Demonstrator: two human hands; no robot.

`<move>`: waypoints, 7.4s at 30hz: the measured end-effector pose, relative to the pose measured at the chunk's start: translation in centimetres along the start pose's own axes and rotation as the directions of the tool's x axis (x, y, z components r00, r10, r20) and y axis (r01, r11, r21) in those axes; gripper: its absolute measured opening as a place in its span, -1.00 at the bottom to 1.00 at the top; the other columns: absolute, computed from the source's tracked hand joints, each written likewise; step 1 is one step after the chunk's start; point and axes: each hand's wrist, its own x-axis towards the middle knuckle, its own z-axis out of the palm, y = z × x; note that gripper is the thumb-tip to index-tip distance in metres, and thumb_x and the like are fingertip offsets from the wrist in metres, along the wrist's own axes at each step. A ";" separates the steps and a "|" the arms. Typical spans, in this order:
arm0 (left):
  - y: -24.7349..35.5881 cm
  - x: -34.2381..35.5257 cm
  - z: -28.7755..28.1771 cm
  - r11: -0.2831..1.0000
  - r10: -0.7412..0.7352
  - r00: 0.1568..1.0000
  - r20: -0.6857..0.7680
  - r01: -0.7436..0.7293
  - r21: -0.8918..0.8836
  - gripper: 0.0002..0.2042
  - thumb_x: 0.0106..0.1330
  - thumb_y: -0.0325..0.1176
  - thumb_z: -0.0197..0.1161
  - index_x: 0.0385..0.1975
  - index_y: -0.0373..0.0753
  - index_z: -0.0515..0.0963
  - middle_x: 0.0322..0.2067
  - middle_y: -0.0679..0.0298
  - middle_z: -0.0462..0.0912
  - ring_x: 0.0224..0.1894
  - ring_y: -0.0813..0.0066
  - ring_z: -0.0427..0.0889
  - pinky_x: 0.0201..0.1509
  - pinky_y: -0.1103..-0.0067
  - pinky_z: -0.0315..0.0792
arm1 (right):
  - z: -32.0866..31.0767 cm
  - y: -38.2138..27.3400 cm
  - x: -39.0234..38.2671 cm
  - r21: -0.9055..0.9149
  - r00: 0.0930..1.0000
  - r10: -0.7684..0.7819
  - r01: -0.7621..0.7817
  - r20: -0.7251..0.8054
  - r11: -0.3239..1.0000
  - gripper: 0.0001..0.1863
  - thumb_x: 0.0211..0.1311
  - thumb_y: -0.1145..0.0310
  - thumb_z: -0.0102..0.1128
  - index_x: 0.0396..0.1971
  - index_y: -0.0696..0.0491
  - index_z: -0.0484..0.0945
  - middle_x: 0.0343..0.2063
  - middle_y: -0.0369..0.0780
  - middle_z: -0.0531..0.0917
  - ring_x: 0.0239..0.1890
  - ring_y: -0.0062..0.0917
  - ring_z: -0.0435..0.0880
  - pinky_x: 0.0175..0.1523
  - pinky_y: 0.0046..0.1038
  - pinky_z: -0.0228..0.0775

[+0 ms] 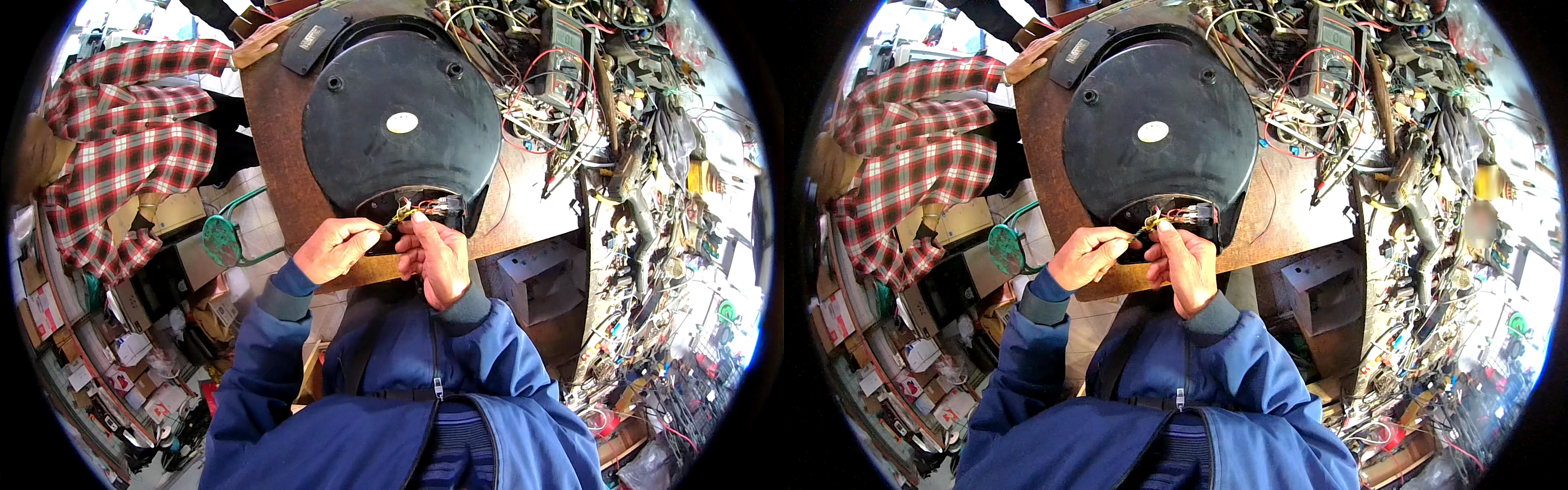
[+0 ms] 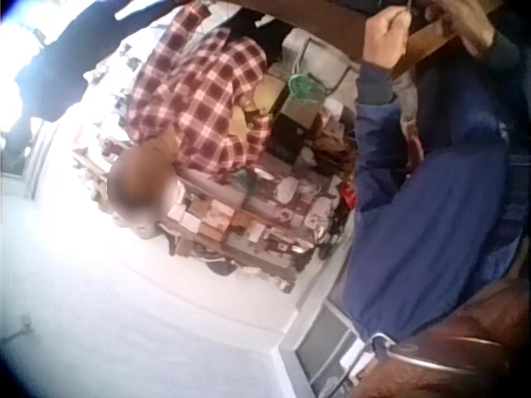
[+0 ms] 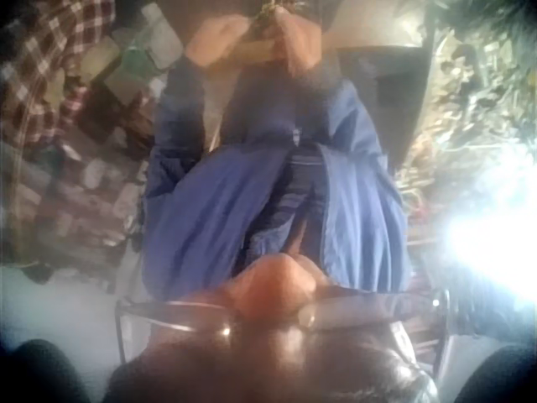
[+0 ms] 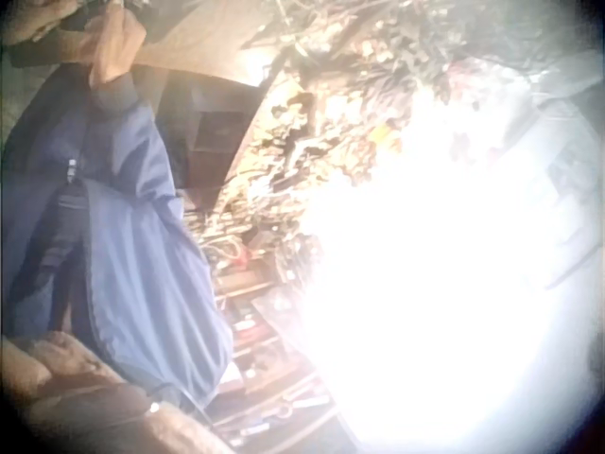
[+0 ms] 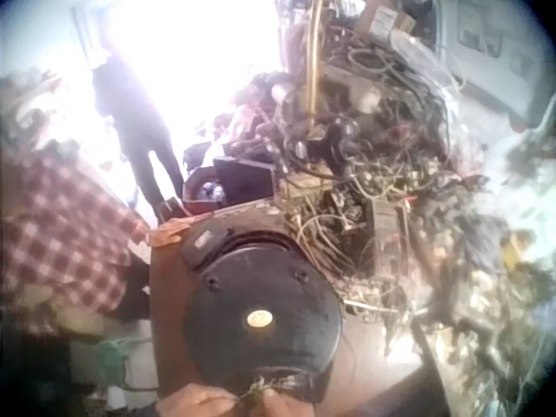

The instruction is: The person repairs a black circular electronic device by connecting and testing wires with a multimeter. They manipulate the internal wiring, secure connections, and then close the device's cover.

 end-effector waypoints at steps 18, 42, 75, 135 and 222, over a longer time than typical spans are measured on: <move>-1.2 0.0 0.0 0.969 -0.070 0.996 0.060 0.082 -0.235 -0.65 0.62 -0.16 0.08 0.05 -0.35 0.60 -0.61 0.49 0.38 -0.60 0.77 0.27 -0.51 0.68 0.25 | 0.6 1.3 1.0 0.063 0.998 -0.027 0.031 -0.062 0.998 -0.78 0.50 0.34 0.12 -0.29 0.21 0.56 -0.47 -0.17 0.67 -0.71 -0.57 0.58 -0.63 -0.53 0.43; -2.0 0.8 -1.0 0.797 -0.149 0.975 0.167 0.219 -0.563 -0.67 0.62 -0.13 0.04 -0.03 -0.31 0.56 -0.66 0.49 0.27 -0.70 0.75 0.23 -0.43 0.60 0.54 | 1.1 3.5 0.3 0.152 0.992 -0.117 0.108 0.050 0.982 -0.66 0.54 0.34 0.10 0.13 0.25 0.55 -0.44 -0.20 0.65 -0.63 -0.61 0.60 -0.53 -0.58 0.46; -0.1 0.0 4.7 0.711 0.464 0.825 -0.323 -0.130 0.691 -0.80 0.27 -0.63 0.36 -0.12 -0.36 0.68 -0.28 0.02 0.76 -0.30 0.20 0.78 -0.23 0.47 0.61 | 0.2 5.6 -0.5 -0.828 0.475 -0.735 0.521 0.484 -0.208 -0.66 0.19 0.43 0.31 -0.06 0.26 0.57 -0.46 -0.22 0.57 -0.50 -0.45 0.67 -0.48 -0.40 0.52; -2.1 -0.3 3.5 0.503 0.692 0.677 -0.250 -0.205 0.839 -0.74 0.10 -0.54 0.47 -0.18 -0.30 0.70 -0.38 0.23 0.71 -0.40 0.27 0.67 -0.39 0.42 0.56 | 0.8 2.7 -1.0 -0.838 0.838 -0.525 0.388 0.148 0.384 -0.82 0.27 0.40 0.40 -0.18 0.12 0.69 -0.55 -0.23 0.62 -0.62 -0.54 0.56 -0.48 -0.44 0.42; -2.3 -0.5 3.4 0.518 0.724 0.638 -0.263 -0.251 0.818 -0.78 0.05 -0.57 0.47 -0.26 -0.31 0.70 -0.42 0.23 0.71 -0.43 0.27 0.65 -0.44 0.44 0.52 | 0.2 1.8 -0.4 -0.693 0.364 -0.639 0.606 0.677 -0.389 -0.66 0.10 0.55 0.39 -0.08 0.16 0.64 -0.35 -0.18 0.65 -0.46 -0.39 0.69 -0.39 -0.39 0.55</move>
